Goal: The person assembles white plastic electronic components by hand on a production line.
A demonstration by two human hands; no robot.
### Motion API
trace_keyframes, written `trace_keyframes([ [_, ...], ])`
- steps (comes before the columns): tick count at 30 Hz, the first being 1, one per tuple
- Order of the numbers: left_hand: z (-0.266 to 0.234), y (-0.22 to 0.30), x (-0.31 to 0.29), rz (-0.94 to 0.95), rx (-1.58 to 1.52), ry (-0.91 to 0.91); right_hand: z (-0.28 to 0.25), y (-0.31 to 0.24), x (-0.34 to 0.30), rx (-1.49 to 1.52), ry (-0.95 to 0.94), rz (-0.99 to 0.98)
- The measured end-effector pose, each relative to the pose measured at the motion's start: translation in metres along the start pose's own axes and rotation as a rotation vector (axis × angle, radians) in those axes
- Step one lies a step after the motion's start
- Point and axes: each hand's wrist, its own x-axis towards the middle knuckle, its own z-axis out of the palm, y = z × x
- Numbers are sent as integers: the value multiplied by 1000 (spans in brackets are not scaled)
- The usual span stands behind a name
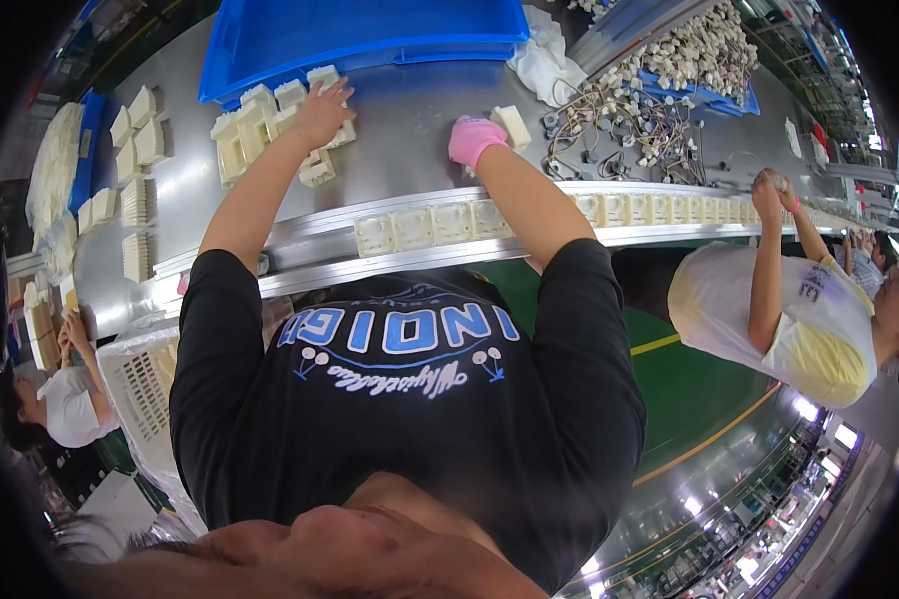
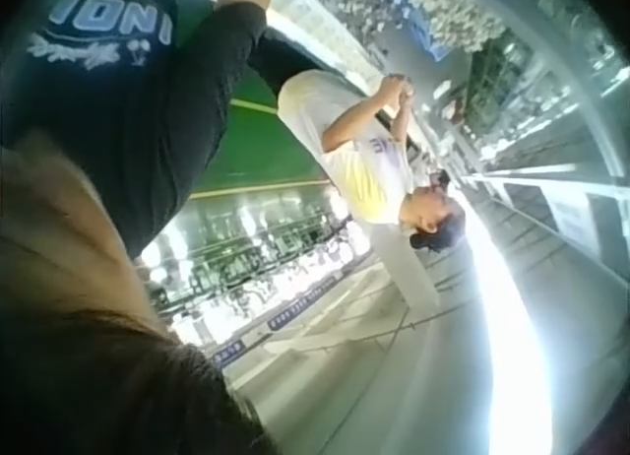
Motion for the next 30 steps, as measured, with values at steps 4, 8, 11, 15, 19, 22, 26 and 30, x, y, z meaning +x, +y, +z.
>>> trace_keyframes([
  [4, 2, -1, 4, 97, 158, -105, -1, -3, 3, 2, -12, 37],
  [8, -18, 3, -1, 58, -88, 183, 5, 1, 9, -22, 34, 2],
  [11, -32, 20, -9, -177, -631, 432, -14, -3, -9, 90, 123, 19],
  [15, -34, 40, -17, -464, -1506, 548, -46, -5, -37, 496, 252, -422],
  [19, -36, 66, -33, -490, -2022, 335, -74, -32, -85, 954, -44, -549],
  [22, -53, 91, -45, -435, -2114, 354, -77, -50, -105, 1109, 18, -428],
  [26, -60, 101, -52, -331, -2120, 405, -50, -65, -94, 767, 744, -567],
  [30, -36, 103, -41, -224, -2108, 567, -41, -76, -96, 1045, 869, -669],
])
